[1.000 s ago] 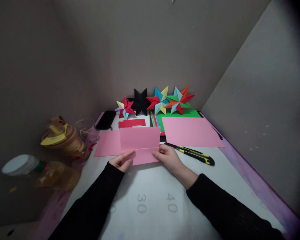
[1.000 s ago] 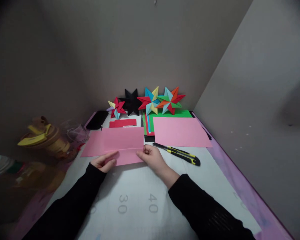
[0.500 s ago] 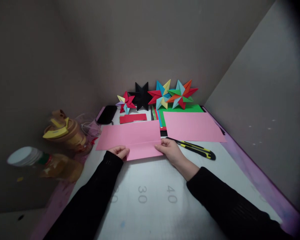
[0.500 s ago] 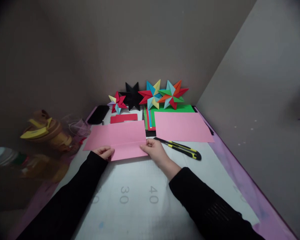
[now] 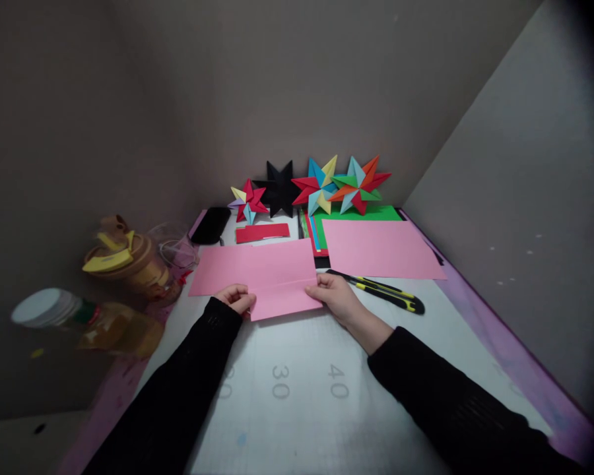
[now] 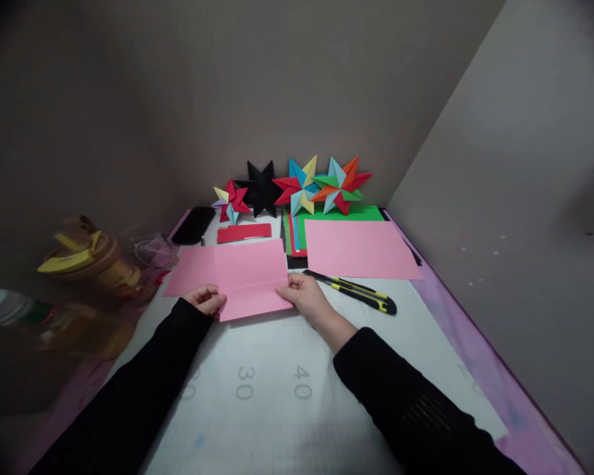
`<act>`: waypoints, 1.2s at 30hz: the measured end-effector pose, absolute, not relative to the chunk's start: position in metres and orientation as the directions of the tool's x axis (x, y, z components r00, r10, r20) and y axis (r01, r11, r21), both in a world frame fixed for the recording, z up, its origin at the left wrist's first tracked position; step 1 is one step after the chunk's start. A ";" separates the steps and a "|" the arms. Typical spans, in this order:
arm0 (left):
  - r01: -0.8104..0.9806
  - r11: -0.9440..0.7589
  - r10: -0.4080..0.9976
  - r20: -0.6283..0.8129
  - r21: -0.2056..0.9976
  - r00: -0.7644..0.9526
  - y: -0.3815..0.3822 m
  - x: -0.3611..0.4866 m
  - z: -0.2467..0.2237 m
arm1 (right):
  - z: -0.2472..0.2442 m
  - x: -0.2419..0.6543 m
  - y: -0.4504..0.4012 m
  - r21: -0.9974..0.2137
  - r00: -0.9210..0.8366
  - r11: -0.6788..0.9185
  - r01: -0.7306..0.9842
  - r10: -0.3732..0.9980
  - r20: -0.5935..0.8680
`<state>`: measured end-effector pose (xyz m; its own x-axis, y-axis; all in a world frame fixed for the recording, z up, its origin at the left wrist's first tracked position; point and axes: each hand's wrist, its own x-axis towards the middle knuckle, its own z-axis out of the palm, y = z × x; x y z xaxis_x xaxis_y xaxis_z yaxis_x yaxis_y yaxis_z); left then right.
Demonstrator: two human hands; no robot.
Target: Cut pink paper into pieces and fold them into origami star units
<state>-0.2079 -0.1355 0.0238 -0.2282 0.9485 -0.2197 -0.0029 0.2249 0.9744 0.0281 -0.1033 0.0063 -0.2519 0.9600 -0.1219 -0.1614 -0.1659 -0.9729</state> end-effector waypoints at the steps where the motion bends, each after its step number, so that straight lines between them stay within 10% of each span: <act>1: -0.003 0.229 0.945 -0.223 0.973 -0.240 -0.135 -0.209 0.022 | 0.006 0.028 -0.103 -0.975 -0.256 -0.162 -0.149 0.959 -0.121; 15: 0.211 0.191 0.966 -0.145 0.959 -0.215 -0.136 -0.215 0.020 | 0.008 0.031 -0.103 -0.991 -0.222 0.003 0.133 0.975 -0.027; 21: 0.469 0.153 0.980 -0.073 0.870 -0.185 -0.141 -0.223 0.017 | 0.017 0.034 -0.107 -0.563 -0.297 0.297 0.771 0.950 0.095; 36: 0.643 0.147 0.977 -0.009 0.751 -0.212 -0.139 -0.226 0.012 | 0.026 0.130 -0.113 -0.177 -0.214 0.247 0.953 0.959 0.187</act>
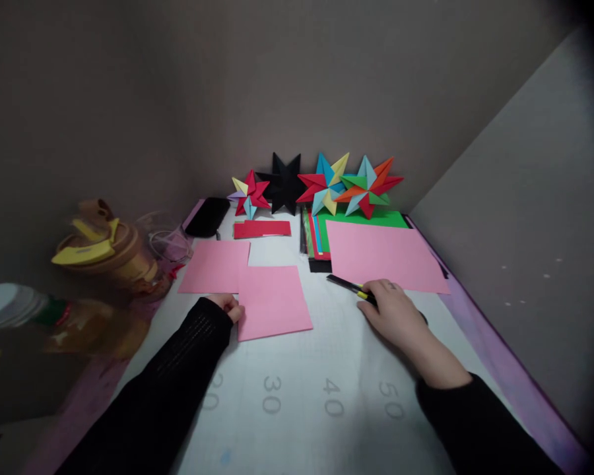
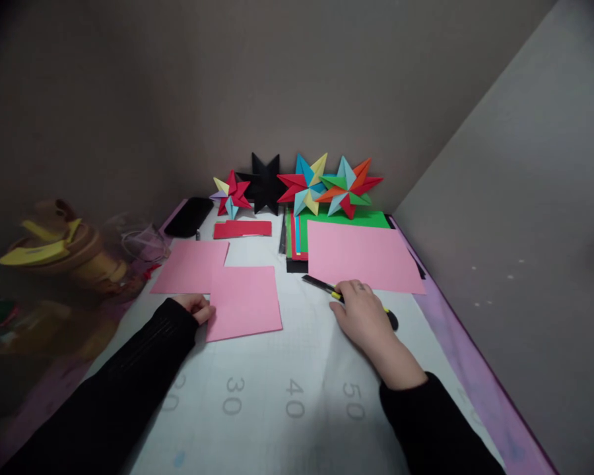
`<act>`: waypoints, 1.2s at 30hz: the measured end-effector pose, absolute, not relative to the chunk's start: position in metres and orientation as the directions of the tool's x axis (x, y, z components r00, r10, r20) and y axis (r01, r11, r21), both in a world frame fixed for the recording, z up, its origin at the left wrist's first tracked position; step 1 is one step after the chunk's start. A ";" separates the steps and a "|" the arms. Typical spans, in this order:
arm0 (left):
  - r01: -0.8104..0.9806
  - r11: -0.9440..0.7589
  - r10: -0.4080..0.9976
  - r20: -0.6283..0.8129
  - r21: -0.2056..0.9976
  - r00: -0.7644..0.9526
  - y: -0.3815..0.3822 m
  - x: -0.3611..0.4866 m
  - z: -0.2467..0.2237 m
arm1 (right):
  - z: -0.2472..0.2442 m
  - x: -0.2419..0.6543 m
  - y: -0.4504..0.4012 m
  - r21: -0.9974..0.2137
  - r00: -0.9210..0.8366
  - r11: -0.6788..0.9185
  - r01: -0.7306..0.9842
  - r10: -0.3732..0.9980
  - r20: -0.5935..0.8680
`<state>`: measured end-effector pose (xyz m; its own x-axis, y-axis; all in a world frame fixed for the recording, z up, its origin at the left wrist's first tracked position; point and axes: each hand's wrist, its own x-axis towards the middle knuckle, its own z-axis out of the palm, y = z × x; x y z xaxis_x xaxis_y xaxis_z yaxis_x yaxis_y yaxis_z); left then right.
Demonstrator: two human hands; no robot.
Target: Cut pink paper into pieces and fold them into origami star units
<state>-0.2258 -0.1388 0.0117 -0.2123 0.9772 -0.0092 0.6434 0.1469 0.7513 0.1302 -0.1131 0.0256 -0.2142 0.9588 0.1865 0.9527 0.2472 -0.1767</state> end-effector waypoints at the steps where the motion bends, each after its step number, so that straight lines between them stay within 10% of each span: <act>1: 0.652 0.152 0.975 -0.003 0.743 -0.224 -0.139 -0.226 0.014 | 0.024 0.131 -0.113 -0.164 -0.213 0.243 0.956 0.960 0.179; 6: 0.730 0.059 0.967 0.142 0.680 -0.210 -0.139 -0.222 0.030 | 0.018 0.137 -0.106 -0.148 -0.218 0.235 0.961 0.968 0.120; 12: 0.784 -0.495 0.864 0.313 0.375 0.395 -0.146 -0.199 0.015 | 0.019 0.127 -0.111 -0.176 -0.398 0.427 0.887 0.900 0.180; 24: 0.864 -0.441 0.896 0.171 0.244 0.409 -0.142 -0.194 -0.015 | 0.013 0.095 -0.114 0.016 -0.487 0.489 0.872 0.865 0.119; 36: 0.871 -0.485 0.874 0.039 0.075 0.484 -0.146 -0.183 -0.010 | 0.043 0.100 -0.143 -0.163 -0.661 0.645 0.746 0.747 -0.070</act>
